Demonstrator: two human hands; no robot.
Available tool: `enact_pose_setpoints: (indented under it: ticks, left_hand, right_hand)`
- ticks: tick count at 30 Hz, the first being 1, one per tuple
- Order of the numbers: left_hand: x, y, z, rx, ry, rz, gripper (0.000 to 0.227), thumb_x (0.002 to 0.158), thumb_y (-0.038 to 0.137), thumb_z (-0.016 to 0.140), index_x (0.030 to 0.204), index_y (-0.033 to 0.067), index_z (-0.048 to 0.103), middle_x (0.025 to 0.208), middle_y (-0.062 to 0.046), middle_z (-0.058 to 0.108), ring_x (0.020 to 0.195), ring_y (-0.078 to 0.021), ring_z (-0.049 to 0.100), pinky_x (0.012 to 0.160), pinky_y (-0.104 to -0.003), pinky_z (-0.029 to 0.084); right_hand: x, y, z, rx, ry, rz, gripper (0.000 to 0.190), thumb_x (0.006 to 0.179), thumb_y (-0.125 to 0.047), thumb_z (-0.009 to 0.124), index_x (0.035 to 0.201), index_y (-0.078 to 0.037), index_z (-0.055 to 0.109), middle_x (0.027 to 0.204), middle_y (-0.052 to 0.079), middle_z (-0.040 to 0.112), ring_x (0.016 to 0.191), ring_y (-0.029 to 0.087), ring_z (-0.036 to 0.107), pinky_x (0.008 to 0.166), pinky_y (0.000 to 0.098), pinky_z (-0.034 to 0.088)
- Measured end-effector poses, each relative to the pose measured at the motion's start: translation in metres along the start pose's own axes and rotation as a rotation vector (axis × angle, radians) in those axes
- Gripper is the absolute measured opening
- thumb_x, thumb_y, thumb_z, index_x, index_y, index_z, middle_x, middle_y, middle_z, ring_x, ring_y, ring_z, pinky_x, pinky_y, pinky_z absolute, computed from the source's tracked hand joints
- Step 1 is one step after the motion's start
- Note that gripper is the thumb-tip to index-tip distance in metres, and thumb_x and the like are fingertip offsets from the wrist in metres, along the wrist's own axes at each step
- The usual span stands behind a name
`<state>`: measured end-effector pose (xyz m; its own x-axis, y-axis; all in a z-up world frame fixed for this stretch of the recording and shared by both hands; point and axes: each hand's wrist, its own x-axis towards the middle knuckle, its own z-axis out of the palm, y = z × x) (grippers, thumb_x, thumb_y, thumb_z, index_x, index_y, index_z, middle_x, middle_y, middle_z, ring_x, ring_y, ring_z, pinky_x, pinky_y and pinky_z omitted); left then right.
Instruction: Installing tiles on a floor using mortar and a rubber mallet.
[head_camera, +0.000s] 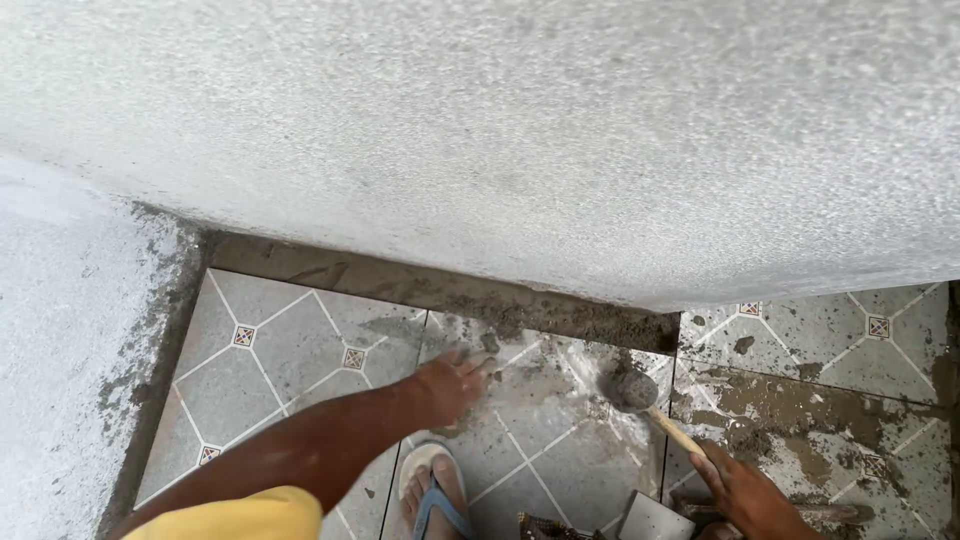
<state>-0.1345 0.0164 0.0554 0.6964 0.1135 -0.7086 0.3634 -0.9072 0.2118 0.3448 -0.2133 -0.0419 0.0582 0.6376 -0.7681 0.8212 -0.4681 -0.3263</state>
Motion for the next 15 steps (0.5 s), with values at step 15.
enact_pose_setpoints:
  ticks: [15]
  left_hand:
    - [-0.019, 0.026, 0.148, -0.532, 0.564, -0.612, 0.086, 0.099, 0.056, 0.049, 0.157, -0.0001, 0.019, 0.167, -0.018, 0.009, 0.154, -0.0348, 0.003, 0.121, -0.060, 0.001]
  right_hand:
    - [0.066, 0.079, -0.071, -0.984, -0.252, -0.629, 0.070, 0.100, -0.056, 0.026, 0.153, -0.009, 0.030, 0.139, 0.036, 0.053, 0.089, 0.029, 0.075, 0.070, 0.0383, 0.069]
